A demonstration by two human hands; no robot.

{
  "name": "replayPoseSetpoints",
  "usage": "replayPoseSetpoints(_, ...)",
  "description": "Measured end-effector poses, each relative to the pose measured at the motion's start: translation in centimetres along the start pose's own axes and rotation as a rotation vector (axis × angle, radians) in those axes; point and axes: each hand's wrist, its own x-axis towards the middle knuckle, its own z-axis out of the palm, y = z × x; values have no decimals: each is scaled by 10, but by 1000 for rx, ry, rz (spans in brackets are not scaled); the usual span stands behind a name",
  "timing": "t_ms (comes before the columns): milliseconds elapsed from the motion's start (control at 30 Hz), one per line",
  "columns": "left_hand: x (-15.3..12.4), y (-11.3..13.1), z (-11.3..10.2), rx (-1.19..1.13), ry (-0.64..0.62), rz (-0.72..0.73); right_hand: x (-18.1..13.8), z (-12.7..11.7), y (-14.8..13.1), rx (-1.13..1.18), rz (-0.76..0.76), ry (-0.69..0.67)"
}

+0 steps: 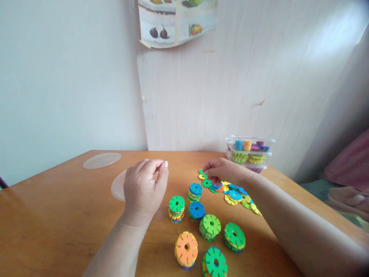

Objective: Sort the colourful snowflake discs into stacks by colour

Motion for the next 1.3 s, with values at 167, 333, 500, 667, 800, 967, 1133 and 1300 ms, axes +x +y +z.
replayPoseSetpoints(167,1,1,-1,1,13,15,-2,-27,-2,-141,-28,316)
replayPoseSetpoints(333,2,0,-1,-10,17,28,-1,-40,10,-432,-61,404)
replayPoseSetpoints(500,1,-2,1,-21,19,17,-16,-34,37,-836,-224,277)
replayPoseSetpoints(667,-1,-2,4,-20,9,25,-33,-9,62,-1005,-132,296)
replayPoseSetpoints(800,-2,-2,5,-14,-1,32,-33,-2,67,-1013,-101,325)
replayPoseSetpoints(967,0,-3,4,8,-18,38,-38,-9,63,-1048,-233,324)
replayPoseSetpoints(1133,0,-3,4,10,-16,52,-54,-5,51,-977,-427,247)
replayPoseSetpoints(1300,-1,-4,4,11,-22,43,-52,3,45,-948,-449,208)
